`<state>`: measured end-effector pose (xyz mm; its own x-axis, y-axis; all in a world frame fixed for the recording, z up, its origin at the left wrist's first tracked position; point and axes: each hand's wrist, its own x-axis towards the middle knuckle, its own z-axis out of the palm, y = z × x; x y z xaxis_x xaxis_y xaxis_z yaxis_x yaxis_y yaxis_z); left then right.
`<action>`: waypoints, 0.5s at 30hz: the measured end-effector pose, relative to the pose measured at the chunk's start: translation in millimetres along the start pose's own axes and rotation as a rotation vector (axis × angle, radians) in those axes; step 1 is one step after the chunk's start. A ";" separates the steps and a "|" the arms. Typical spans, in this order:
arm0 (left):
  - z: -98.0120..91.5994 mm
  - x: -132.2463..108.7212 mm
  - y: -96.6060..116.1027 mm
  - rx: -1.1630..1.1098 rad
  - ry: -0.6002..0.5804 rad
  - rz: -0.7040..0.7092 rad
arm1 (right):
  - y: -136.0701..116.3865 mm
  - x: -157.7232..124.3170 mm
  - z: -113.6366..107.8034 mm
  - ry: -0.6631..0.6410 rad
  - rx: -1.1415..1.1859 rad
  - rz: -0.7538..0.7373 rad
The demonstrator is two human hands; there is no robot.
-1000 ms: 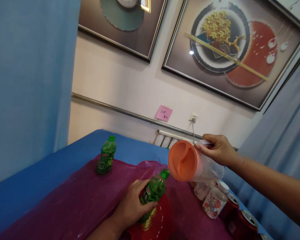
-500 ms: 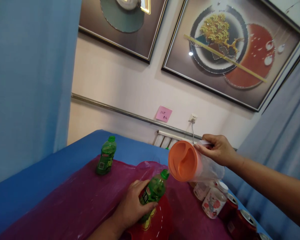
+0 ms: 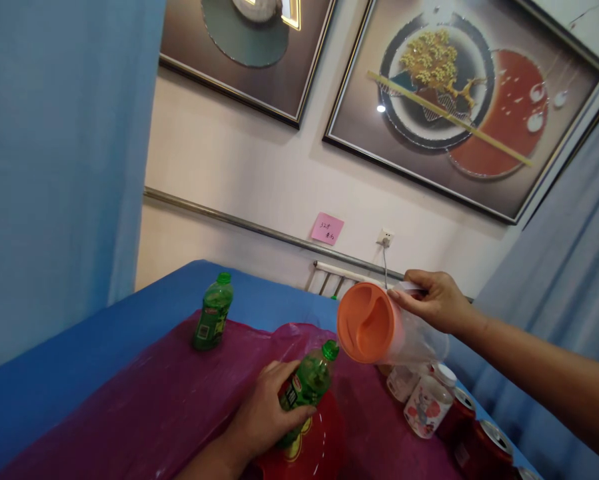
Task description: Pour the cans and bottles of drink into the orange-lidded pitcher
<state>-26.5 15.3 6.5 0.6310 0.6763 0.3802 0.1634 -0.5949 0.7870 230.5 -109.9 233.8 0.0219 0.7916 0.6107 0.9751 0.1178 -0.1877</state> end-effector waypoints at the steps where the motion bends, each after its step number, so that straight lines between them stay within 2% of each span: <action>1: -0.1 -0.1 0.2 -0.001 -0.002 -0.005 | 0.0 -0.1 0.0 0.001 -0.004 -0.001; 15: 0.6 -1.5 -0.5 0.009 0.003 -0.016 | -1.3 -0.9 -1.4 -0.001 -0.020 -0.004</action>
<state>-27.0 14.4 5.3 0.6257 0.6873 0.3690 0.1807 -0.5879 0.7885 229.6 -111.6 234.6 0.0181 0.7915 0.6109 0.9793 0.1091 -0.1703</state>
